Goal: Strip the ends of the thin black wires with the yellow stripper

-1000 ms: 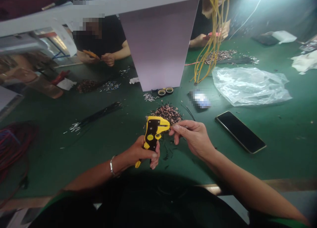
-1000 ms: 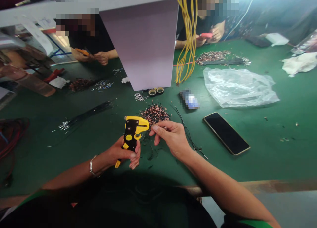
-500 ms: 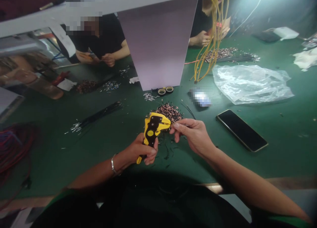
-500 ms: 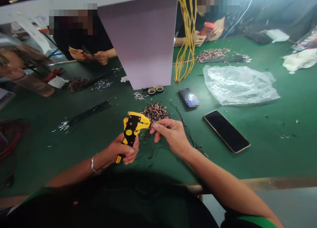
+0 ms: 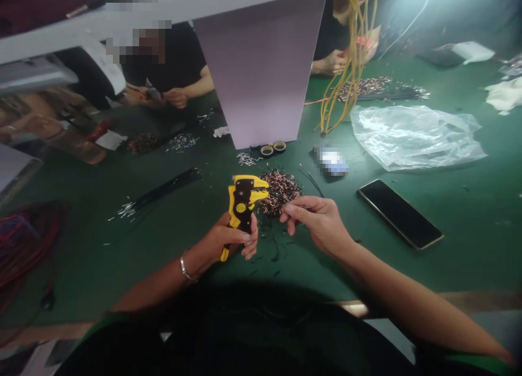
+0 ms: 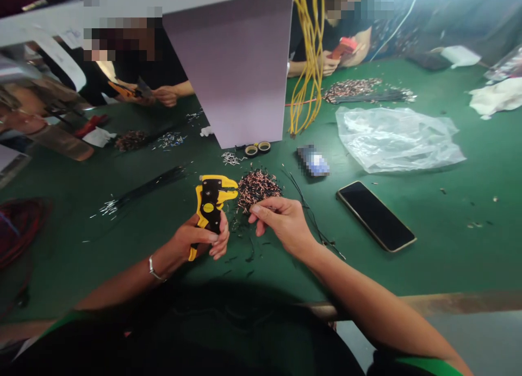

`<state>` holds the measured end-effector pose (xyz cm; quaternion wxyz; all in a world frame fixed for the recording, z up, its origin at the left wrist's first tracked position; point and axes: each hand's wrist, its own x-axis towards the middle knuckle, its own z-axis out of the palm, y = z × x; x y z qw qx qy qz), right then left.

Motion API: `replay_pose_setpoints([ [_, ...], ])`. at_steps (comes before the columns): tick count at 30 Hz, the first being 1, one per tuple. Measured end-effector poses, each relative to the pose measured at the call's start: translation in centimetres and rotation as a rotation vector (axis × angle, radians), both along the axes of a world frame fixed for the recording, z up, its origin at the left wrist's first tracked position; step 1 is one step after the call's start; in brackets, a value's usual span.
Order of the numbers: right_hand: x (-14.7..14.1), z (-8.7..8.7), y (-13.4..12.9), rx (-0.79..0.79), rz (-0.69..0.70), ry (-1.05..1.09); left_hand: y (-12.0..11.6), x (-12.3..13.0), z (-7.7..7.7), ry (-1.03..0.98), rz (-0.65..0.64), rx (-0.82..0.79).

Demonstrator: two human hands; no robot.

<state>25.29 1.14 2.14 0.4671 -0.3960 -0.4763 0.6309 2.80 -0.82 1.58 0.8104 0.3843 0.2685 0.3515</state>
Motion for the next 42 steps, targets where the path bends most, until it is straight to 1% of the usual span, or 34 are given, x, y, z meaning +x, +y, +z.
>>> replay_pose_setpoints([
  [4,0.0,-0.1,-0.1,0.032,0.006,-0.026,0.1,0.1,0.0,0.018,0.000,0.017],
  [8,0.0,0.4,-0.5,0.073,-0.013,-0.046,-0.1,0.5,0.2,0.026,-0.023,0.037],
  [12,-0.3,0.7,-1.0,0.138,-0.004,-0.145,-0.3,0.8,0.2,0.008,-0.034,0.046],
  [15,-0.5,0.7,-1.3,0.213,-0.029,-0.248,-0.5,0.9,0.2,-0.006,-0.042,0.047],
  [17,-0.6,0.6,-1.3,0.321,-0.073,-0.365,-0.6,0.9,0.2,-0.008,-0.041,0.055],
  [20,-0.7,0.5,-1.3,0.571,-0.143,-0.532,-0.7,1.1,0.3,0.010,-0.045,0.070],
  [23,-0.9,0.3,-1.4,0.767,-0.173,-0.593,-0.7,1.1,0.3,0.040,-0.061,0.091],
  [26,-1.1,0.2,-1.6,0.875,-0.174,-0.626,-0.6,1.1,0.2,0.069,-0.096,0.133],
  [29,-1.3,0.3,-1.7,0.921,-0.166,-0.646,-0.6,1.2,0.1,0.084,-0.108,0.163],
  [32,-1.5,0.2,-1.8,0.936,-0.157,-0.635,-0.6,1.3,-0.1,0.118,-0.087,0.186],
  [37,-1.5,-0.3,-2.0,0.969,-0.133,-0.653,-0.5,1.2,-0.4,0.176,-0.122,0.247],
  [42,-1.6,-0.4,-2.2,0.979,-0.109,-0.669,-0.5,1.2,-0.5,0.221,-0.121,0.302],
])
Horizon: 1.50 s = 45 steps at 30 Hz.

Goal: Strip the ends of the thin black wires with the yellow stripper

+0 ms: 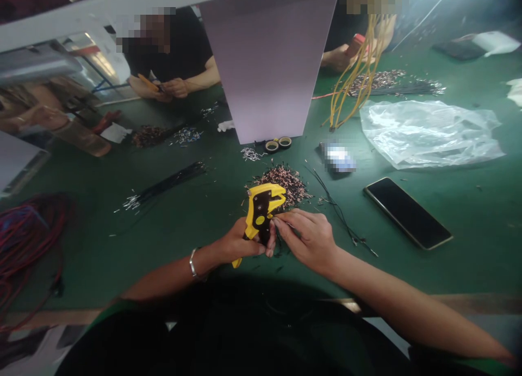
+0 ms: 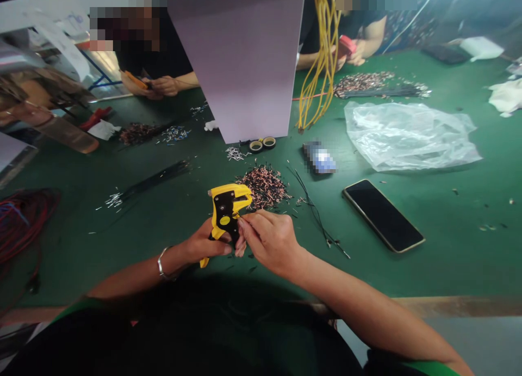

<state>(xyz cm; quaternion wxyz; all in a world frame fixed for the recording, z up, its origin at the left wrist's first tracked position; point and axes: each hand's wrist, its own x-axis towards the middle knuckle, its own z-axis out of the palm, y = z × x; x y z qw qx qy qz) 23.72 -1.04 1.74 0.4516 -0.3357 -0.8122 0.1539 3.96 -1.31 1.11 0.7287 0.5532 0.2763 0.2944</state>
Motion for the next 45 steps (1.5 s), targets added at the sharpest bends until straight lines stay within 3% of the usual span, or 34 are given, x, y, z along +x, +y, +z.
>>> replay_pose_setpoints([
  [11,-0.2,0.2,-0.1,0.094,0.013,0.000,-0.2,0.0,0.2,0.057,0.016,0.089],
  [20,-0.2,0.0,-0.1,0.034,0.073,-0.004,-0.4,-0.1,-0.1,0.130,0.052,0.155],
  [35,-0.3,-0.1,0.0,-0.020,0.088,-0.049,-1.2,0.1,-1.1,0.209,0.214,0.017],
  [45,-0.5,-0.3,-0.1,-0.063,0.060,0.053,-1.3,0.4,-1.0,0.117,0.252,-0.124],
])
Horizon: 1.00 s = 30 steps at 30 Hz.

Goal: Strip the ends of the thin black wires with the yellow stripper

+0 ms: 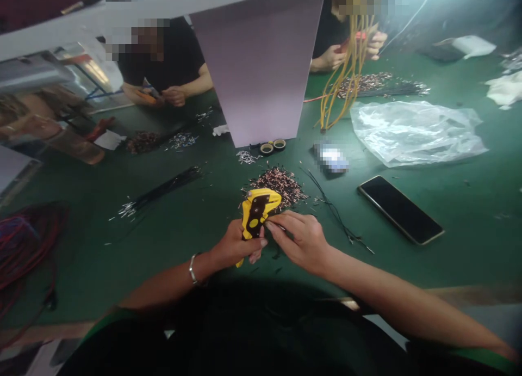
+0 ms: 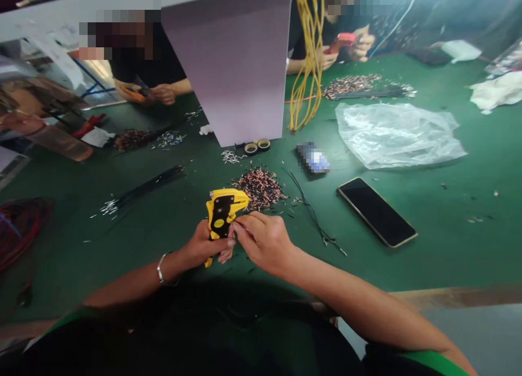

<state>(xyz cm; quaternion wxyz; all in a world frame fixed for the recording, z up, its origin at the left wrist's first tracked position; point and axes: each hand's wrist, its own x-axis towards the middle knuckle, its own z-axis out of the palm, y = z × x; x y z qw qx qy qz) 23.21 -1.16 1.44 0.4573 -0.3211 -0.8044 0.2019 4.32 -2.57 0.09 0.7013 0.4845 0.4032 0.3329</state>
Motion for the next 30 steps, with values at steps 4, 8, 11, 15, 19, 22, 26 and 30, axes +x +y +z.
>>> replay_pose_setpoints([
  [4,0.1,0.0,0.0,0.032,-0.027,0.012,0.0,-0.1,0.1,-0.031,0.001,-0.012],
  [8,0.1,-0.1,-0.1,0.026,-0.050,0.006,0.1,0.0,0.3,-0.068,0.008,-0.039],
  [11,0.1,0.1,0.0,-0.015,-0.043,0.029,0.4,0.1,0.6,-0.099,0.021,-0.045],
  [15,0.6,0.6,0.4,-0.176,-0.094,0.104,0.7,-0.2,1.0,-0.225,-0.047,-0.123],
  [19,1.1,1.0,1.1,-0.483,-0.145,0.273,1.2,-0.6,1.0,-0.362,-0.171,-0.236],
  [22,1.5,1.2,1.7,-0.629,-0.155,0.358,1.6,-0.7,0.8,-0.427,-0.209,-0.248],
  [26,1.8,1.2,2.4,-0.770,-0.174,0.422,2.1,-0.9,0.7,-0.477,-0.181,-0.282],
  [30,2.0,0.9,2.8,-0.849,-0.114,0.484,2.5,-1.2,0.8,-0.477,-0.169,-0.276],
])
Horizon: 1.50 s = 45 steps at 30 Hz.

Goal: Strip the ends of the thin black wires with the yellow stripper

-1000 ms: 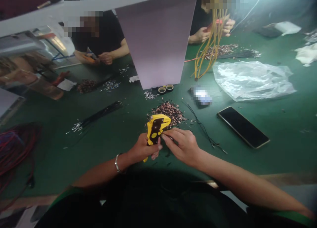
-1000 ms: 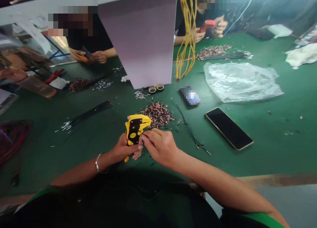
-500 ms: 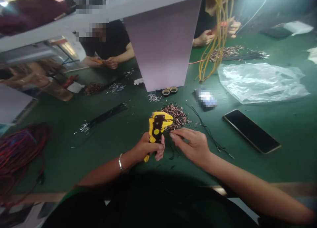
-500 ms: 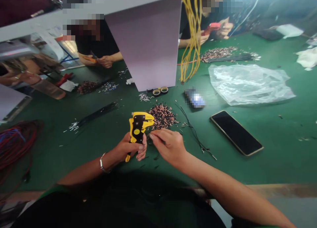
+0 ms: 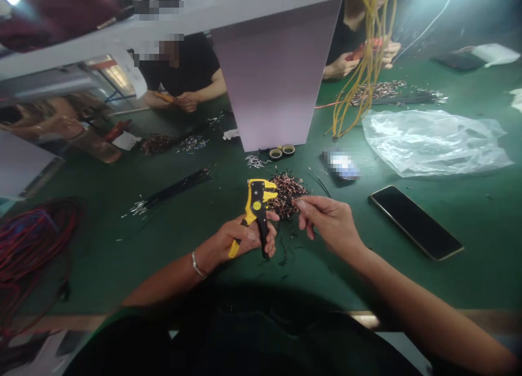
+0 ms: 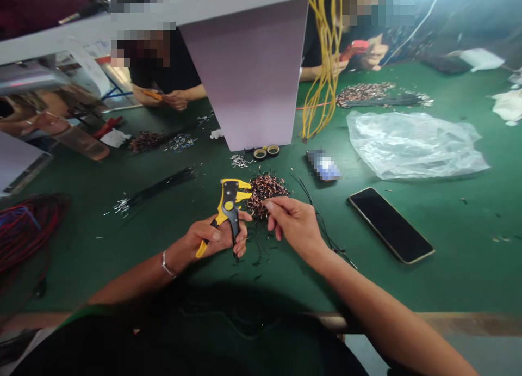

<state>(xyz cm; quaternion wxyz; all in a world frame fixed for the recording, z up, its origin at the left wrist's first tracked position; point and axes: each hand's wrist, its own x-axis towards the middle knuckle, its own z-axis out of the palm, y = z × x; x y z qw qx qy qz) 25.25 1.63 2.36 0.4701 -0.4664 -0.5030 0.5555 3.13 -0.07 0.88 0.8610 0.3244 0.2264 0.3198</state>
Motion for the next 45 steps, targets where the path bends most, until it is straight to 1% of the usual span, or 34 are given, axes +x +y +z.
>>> replay_pose_setpoints([
  [5,0.1,-0.7,0.4,-0.019,0.034,0.091,0.3,-0.3,0.1,0.019,-0.001,0.065],
  [13,0.1,-1.2,0.8,-0.023,0.085,0.139,0.1,-0.3,-0.7,0.061,0.042,0.088],
  [18,0.4,-1.2,0.9,-0.014,0.104,0.198,-0.1,-0.3,-1.0,0.035,-0.056,0.058],
  [21,0.4,-0.7,0.7,-0.008,0.084,0.215,-0.2,-0.2,-1.0,0.006,-0.103,0.063],
  [25,0.4,0.0,0.6,-0.012,0.046,0.204,-0.3,-0.3,-0.9,0.005,-0.130,0.048],
  [29,0.4,0.4,0.6,0.000,0.003,0.158,-0.5,-0.2,-0.8,0.005,-0.161,0.045],
  [36,0.6,0.5,0.5,0.016,0.054,0.102,-0.7,-0.3,-0.8,-0.079,-0.246,-0.004],
  [45,0.2,0.5,0.3,-0.012,0.072,0.052,-0.8,0.0,-0.8,-0.065,-0.205,0.022],
])
